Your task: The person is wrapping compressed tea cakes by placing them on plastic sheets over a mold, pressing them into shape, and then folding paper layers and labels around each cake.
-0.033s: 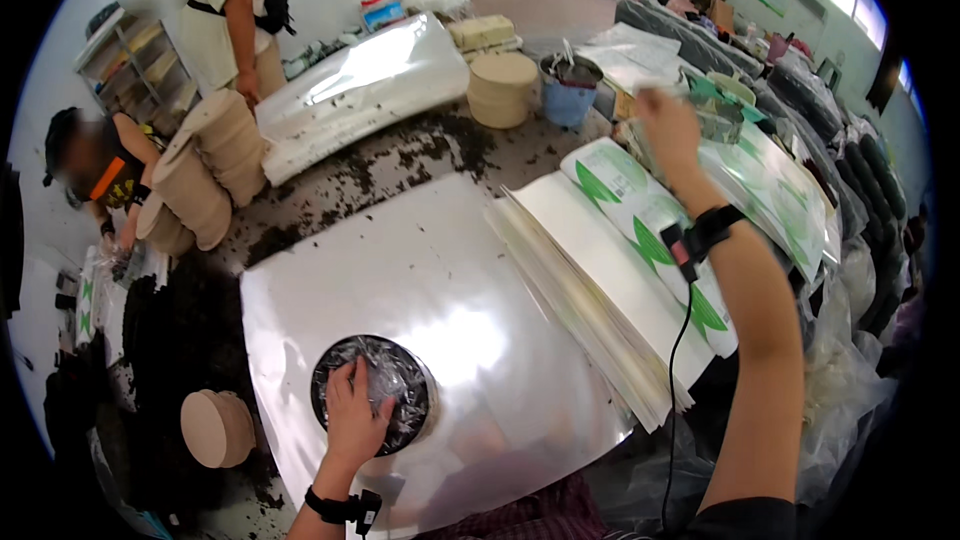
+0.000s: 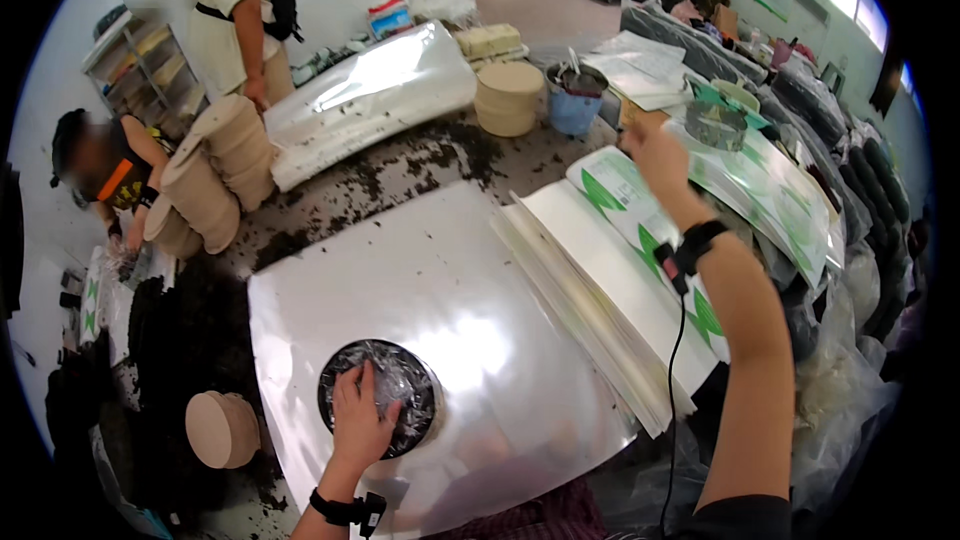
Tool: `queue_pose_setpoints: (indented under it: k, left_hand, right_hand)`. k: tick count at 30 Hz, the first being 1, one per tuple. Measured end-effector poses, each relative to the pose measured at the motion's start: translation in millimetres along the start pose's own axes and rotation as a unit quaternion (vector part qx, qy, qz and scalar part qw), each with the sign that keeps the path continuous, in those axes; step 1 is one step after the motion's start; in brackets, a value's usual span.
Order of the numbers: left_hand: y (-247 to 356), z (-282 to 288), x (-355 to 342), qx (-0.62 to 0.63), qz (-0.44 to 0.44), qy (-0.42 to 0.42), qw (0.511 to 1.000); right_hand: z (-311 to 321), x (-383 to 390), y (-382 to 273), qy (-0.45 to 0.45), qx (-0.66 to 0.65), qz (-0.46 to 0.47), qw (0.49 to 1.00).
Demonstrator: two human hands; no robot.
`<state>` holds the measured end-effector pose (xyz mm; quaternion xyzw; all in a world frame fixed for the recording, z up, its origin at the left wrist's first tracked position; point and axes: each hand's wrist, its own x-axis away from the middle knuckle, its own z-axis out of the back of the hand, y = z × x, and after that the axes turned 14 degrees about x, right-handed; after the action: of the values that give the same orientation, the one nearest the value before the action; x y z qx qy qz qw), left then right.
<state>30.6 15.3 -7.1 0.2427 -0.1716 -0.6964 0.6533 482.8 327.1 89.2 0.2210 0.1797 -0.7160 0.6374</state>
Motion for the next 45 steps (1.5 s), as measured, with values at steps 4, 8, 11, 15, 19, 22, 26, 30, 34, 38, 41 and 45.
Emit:
queue_pose_setpoints:
  k: [4,8,11,15,19,22,26,30,34,38,41,45]
  left_hand:
    - [7.6,6.0,0.9,-0.007,-0.019,0.004,1.000]
    - [6.4,6.1,-2.7,-0.017,0.002,-0.008,1.000]
    - [6.8,3.1,-6.5,-0.006,-0.004,-0.011,1.000]
    - [8.2,15.6,6.1,0.097,0.013,0.003,0.995]
    - [-23.0,7.4,18.0,0.210,-0.036,0.031,0.976]
    - [-26.3,-2.2,18.4,0.230,-0.007,0.049,0.972]
    - [-33.2,-19.1,27.5,0.139,0.012,0.129,0.982]
    - [-27.8,-9.0,48.7,0.148,0.029,0.112,0.982]
    - [-39.5,24.6,44.0,0.478,0.067,0.070,0.873]
    - [-74.4,56.7,66.3,0.625,0.191,0.180,0.735]
    - [-63.8,10.0,63.7,0.399,0.195,0.275,0.853]
    - [-18.8,51.2,71.4,0.441,0.005,0.268,0.857]
  right_hand:
    - [-117.2,60.5,3.5,0.083,0.075,0.200,0.973]
    - [-112.7,23.0,9.7,-0.056,-0.077,-0.105,0.990]
    - [-32.2,-62.7,124.0,0.168,-0.116,-0.202,0.958]
    - [11.1,-35.7,109.8,0.192,-0.267,-0.183,0.926]
    - [21.6,135.7,-77.0,-0.090,-0.423,-0.027,0.901]
    - [77.3,237.3,-180.4,-0.093,-0.500,0.210,0.835]
    - [115.0,317.2,-230.2,-0.198,-0.320,0.510,0.773]
    - [135.8,316.7,-257.1,-0.261,-0.393,0.453,0.757]
    - [89.6,309.1,-300.7,-0.339,-0.587,0.344,0.650]
    - [110.2,335.0,-323.1,-0.195,-0.266,0.527,0.783]
    - [109.1,351.0,-333.0,-0.148,-0.180,0.552,0.801]
    - [114.9,348.6,-329.5,-0.237,-0.188,0.501,0.810]
